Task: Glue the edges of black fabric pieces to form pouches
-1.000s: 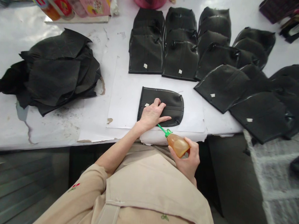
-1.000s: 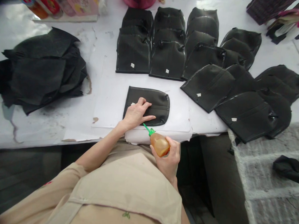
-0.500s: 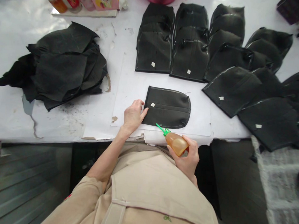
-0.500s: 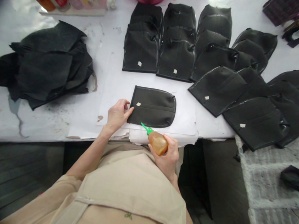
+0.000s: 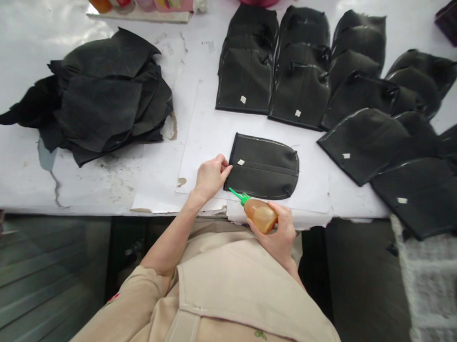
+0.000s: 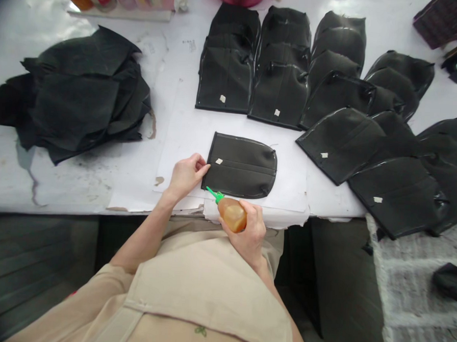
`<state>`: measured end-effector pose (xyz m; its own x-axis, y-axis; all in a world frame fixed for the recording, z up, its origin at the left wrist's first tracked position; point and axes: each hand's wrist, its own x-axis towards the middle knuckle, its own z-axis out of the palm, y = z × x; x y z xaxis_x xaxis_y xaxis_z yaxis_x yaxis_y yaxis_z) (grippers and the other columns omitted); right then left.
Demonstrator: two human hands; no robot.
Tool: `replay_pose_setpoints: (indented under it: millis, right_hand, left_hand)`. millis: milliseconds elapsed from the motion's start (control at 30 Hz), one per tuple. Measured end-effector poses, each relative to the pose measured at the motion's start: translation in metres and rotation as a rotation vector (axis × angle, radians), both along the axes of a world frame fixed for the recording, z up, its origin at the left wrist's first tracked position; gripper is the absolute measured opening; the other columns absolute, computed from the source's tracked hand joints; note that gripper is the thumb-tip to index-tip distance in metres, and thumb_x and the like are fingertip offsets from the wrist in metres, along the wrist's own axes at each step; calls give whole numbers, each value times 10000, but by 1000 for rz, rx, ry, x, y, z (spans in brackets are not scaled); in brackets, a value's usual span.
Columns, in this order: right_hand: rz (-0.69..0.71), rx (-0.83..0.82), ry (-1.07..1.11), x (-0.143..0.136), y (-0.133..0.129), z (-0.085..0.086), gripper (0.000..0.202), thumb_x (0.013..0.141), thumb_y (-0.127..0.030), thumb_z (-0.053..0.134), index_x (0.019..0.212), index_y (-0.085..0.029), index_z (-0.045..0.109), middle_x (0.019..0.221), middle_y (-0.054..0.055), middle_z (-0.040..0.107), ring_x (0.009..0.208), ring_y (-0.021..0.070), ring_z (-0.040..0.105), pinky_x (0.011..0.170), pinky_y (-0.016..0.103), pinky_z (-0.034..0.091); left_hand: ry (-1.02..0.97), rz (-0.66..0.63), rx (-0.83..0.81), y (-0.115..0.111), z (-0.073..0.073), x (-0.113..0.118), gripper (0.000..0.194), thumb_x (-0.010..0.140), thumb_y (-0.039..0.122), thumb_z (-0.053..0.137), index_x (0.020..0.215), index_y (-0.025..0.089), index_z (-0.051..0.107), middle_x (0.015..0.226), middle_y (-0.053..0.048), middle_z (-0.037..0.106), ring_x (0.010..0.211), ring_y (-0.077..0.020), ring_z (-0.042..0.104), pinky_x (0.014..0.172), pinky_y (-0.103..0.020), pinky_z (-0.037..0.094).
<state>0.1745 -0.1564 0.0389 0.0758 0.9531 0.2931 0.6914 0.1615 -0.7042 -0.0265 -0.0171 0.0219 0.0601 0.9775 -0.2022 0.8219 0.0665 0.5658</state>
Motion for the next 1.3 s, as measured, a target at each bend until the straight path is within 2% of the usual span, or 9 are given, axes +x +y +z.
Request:
replay_pose_setpoints:
  millis: [233, 367, 433, 567, 667, 800, 967, 1133, 1300]
  right_hand:
    - [-37, -199, 230, -5, 5, 0, 555, 754, -370, 866, 1229, -226, 617, 1128, 87, 675, 1032, 265, 661, 862, 406, 569]
    - [-182, -579, 812, 5, 4, 9, 611, 687, -488, 891, 1196, -250, 650, 1097, 61, 720, 928, 247, 682, 771, 373, 565]
    - [-254, -642, 1155, 15, 2, 14, 625, 672, -582, 871, 1171, -263, 674, 1074, 59, 727, 880, 241, 675, 702, 356, 555]
    - [-390, -454, 1560, 41, 3, 25, 619, 620, -679, 873, 1067, -278, 723, 1047, 58, 706, 838, 213, 634, 635, 314, 534]
    - [-326, -346, 1707, 63, 2, 33, 727, 571, -720, 879, 1096, -241, 728, 906, 41, 657, 645, 132, 506, 482, 234, 435]
    - [-313, -259, 1794, 83, -10, 32, 728, 553, -718, 894, 1073, -233, 739, 872, 29, 651, 592, 98, 440, 452, 203, 399]
    - [-357, -209, 1875, 89, -29, 9, 706, 591, -696, 891, 1054, -183, 744, 872, 72, 689, 616, 101, 494, 456, 173, 360]
    - [-404, -156, 1938, 90, -47, -6, 644, 660, -678, 866, 1013, -153, 743, 864, 81, 701, 610, 95, 504, 461, 170, 359]
    - [-455, -52, 1892, 114, -60, -12, 650, 659, -701, 848, 1043, -189, 742, 872, 65, 704, 608, 125, 511, 445, 216, 395]
  left_hand:
    - [-71, 16, -20, 1, -2, -2, 120, 922, 254, 661, 832, 210, 595, 749, -25, 698, 696, -192, 652, 679, -282, 422]
    - [-118, 27, -63, 4, -3, -4, 141, 918, 256, 652, 801, 216, 583, 708, -8, 682, 658, -179, 633, 653, -273, 406]
    - [-100, 30, -65, 5, -4, -5, 143, 914, 258, 650, 793, 217, 585, 707, -9, 682, 661, -182, 631, 654, -278, 396]
    - [-61, 28, -45, 7, -4, -4, 142, 905, 264, 635, 778, 218, 592, 721, -14, 684, 681, -188, 623, 661, -290, 374]
    - [-154, 25, -1, 5, 0, -1, 162, 893, 289, 607, 751, 216, 583, 694, -4, 655, 659, -176, 595, 662, -292, 376]
    - [-540, 144, 5, 3, -2, 3, 221, 770, 350, 674, 662, 207, 543, 678, 3, 632, 643, -151, 571, 649, -271, 427]
    - [-1046, 487, -375, 14, -4, 13, 507, 515, 286, 878, 936, 186, 614, 771, 3, 715, 658, -148, 646, 599, -231, 515]
    - [-1227, 380, -727, 7, 17, 30, 625, 497, 174, 885, 1090, 166, 687, 989, -87, 774, 951, -315, 742, 742, -349, 636]
    - [-1341, 328, -716, -9, 37, 62, 641, 581, 102, 789, 1194, 267, 702, 1122, -42, 769, 1117, -333, 716, 907, -430, 642]
